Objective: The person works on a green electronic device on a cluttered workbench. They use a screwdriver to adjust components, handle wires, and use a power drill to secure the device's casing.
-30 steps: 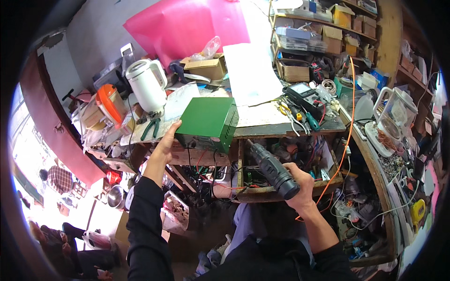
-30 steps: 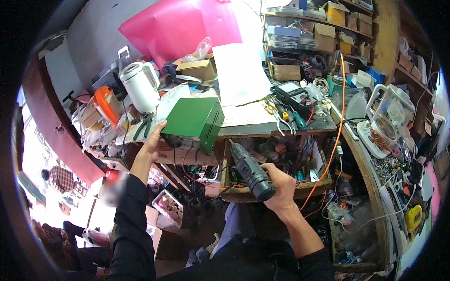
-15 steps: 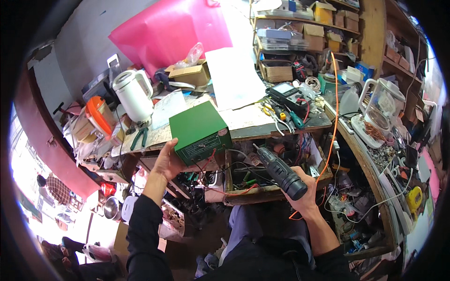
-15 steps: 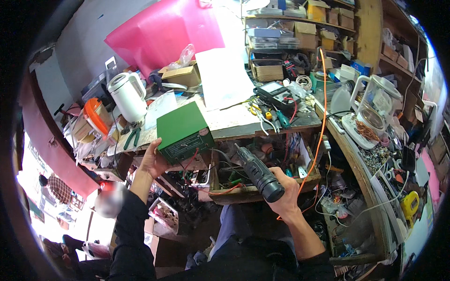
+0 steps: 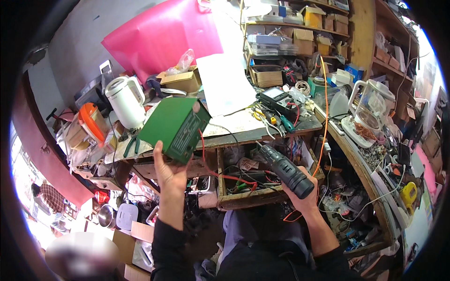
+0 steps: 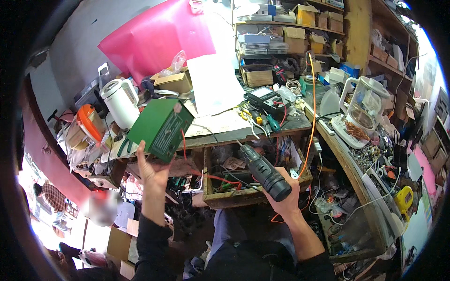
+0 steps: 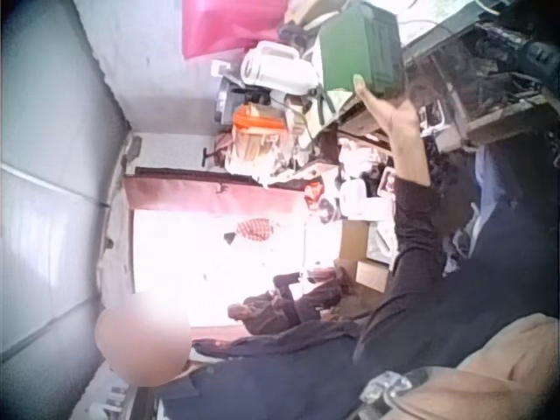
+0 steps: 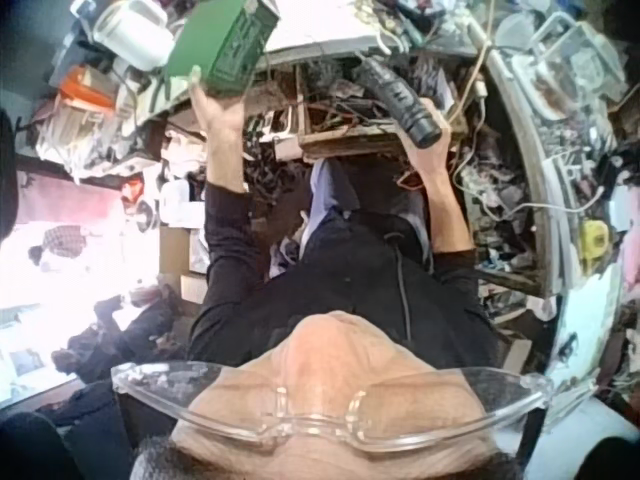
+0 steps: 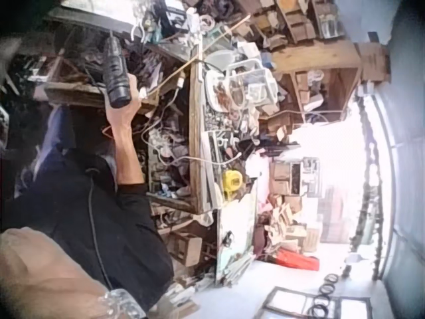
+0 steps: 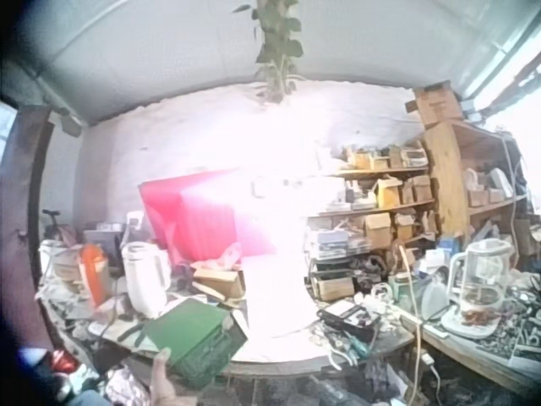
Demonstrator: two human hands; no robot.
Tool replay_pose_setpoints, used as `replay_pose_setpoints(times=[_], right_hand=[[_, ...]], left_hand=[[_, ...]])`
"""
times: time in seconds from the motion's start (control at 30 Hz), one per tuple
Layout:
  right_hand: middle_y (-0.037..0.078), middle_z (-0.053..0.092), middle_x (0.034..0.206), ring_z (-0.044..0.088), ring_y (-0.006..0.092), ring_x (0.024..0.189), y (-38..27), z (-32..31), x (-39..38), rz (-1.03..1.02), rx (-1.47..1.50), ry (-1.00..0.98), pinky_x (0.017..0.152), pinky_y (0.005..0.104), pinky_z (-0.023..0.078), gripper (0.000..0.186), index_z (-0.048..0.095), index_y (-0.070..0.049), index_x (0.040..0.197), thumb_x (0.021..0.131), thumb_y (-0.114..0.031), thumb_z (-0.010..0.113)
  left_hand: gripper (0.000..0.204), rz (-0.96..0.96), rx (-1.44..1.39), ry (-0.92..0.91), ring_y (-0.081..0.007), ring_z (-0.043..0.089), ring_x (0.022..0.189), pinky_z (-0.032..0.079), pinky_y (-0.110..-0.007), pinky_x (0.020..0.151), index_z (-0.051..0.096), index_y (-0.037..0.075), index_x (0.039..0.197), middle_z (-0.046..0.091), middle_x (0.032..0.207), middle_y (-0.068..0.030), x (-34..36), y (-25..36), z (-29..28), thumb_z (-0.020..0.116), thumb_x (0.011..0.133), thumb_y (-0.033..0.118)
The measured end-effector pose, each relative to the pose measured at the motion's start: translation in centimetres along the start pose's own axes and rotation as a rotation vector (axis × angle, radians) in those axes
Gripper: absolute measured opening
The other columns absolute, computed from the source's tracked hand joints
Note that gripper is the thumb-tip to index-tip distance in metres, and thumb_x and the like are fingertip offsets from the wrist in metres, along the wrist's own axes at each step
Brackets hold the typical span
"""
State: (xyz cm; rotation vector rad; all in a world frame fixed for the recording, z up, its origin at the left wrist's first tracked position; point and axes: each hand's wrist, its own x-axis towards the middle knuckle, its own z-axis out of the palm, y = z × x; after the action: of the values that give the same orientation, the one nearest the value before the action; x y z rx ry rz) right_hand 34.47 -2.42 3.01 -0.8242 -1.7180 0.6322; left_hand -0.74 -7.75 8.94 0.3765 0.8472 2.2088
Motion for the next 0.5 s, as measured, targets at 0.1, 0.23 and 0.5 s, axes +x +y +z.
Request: replay_pose_setpoints(times=[0.1, 0.23, 0.5], right_hand=[[0.009, 0.069, 0.091, 0.067, 0.0161, 0.079, -0.6, 0.3, -0.1, -0.015, 0.011, -0.009, 0.077, 0.0294, 0.052, 0.029, 0.067, 0.001, 0.104, 0.078, 0.001, 0.08], [0.006, 0.07, 0.09, 0.066, 0.0136, 0.08, -0.9, -0.2, -0.2, -0.089, -0.038, -0.03, 0.077, 0.0285, 0.052, 0.028, 0.068, 0.001, 0.106, 0.08, 0.001, 0.079], [0.006, 0.071, 0.091, 0.065, 0.0112, 0.08, -0.8, -1.0, 0.0, -0.051, -0.038, -0.044, 0.078, 0.0277, 0.053, 0.031, 0.068, 0.003, 0.108, 0.078, 0.004, 0.078]], left_hand=[[0.078, 0.12, -0.064, 0.215, -0.0264, 0.063, 0.107, 0.053, -0.047, 0.084, 0.055, 0.012, 0.136, 0.063, 0.126, -0.0089, 2.5, -2.8, 3.2, 0.087, 0.076, 0.051], [0.097, 0.15, -0.072, 0.515, -0.0232, 0.067, 0.086, 0.053, -0.047, 0.07, 0.034, 0.0, 0.139, 0.067, 0.111, -0.0092, 6.2, -5.5, 5.7, 0.09, 0.075, 0.046], [0.114, 0.115, -0.016, 0.612, -0.0299, 0.056, 0.121, 0.05, -0.048, 0.107, 0.009, 0.008, 0.15, 0.045, 0.144, -0.0157, 8.5, -8.7, 7.4, 0.093, 0.074, 0.024]])
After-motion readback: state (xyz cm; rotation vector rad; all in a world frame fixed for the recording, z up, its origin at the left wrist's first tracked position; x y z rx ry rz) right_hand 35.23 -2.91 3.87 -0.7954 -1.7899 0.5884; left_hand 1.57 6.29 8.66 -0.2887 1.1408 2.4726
